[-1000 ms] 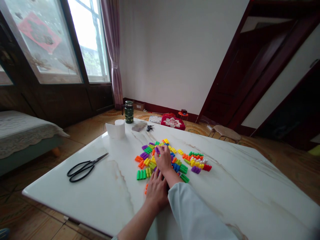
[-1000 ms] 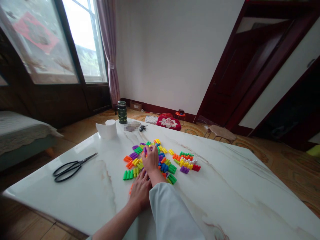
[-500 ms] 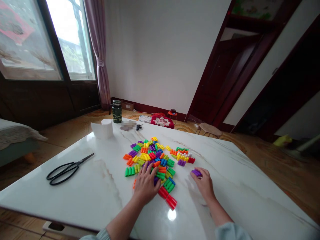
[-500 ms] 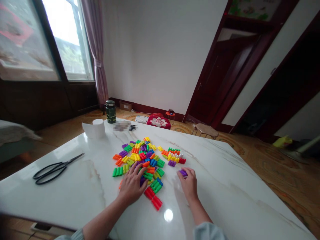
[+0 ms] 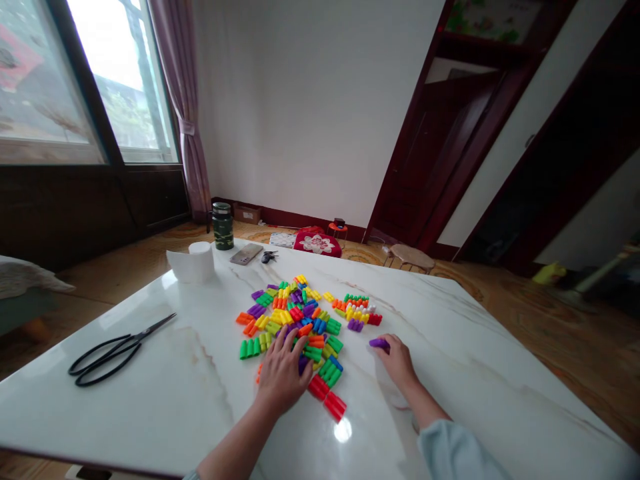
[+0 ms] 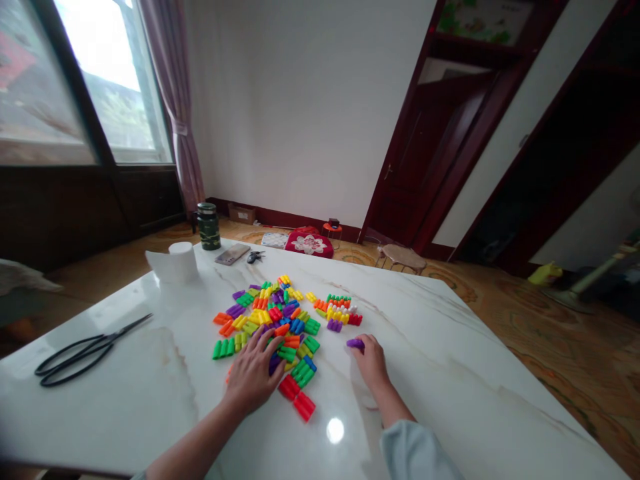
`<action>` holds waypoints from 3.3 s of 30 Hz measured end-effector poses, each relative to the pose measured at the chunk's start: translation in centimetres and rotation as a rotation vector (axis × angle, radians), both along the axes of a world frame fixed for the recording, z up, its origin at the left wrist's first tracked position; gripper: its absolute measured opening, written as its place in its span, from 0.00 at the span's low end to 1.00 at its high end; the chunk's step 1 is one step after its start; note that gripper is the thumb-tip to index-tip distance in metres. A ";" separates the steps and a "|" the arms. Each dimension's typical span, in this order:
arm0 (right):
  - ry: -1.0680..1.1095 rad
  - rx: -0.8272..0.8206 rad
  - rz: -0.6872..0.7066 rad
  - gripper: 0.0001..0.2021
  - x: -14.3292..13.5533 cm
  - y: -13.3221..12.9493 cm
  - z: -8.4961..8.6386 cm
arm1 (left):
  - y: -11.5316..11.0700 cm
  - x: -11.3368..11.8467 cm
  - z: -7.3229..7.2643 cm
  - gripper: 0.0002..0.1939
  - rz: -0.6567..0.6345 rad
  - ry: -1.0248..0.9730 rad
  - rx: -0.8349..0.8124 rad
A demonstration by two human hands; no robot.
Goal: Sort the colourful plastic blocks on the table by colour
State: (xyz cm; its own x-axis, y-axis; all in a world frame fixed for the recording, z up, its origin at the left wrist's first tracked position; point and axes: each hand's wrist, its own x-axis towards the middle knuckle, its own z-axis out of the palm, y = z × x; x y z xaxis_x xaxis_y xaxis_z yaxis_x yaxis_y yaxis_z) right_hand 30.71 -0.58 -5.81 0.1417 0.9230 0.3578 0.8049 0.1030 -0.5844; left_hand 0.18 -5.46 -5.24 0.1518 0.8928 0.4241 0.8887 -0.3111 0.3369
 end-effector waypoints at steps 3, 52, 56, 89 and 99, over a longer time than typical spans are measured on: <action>-0.056 -0.047 0.014 0.08 0.0 1.8 0.5 | 0.1 0.0 -0.2 0.25 0.001 0.011 0.007; -0.574 -0.118 -0.014 0.09 -9.4 -2.0 -1.3 | 0.7 -1.0 1.5 0.26 -0.100 -0.174 -0.016; -0.555 -0.127 -0.004 0.10 -9.4 -2.2 -1.0 | 3.9 -4.5 4.3 0.18 0.068 -0.112 -0.029; -0.155 0.301 0.352 0.14 -8.8 -3.5 -0.3 | 3.8 6.4 2.6 0.18 -0.298 -0.389 -0.105; -0.096 0.278 0.223 0.08 -9.0 -2.6 -1.2 | 1.5 0.7 1.8 0.21 -0.387 -0.082 0.128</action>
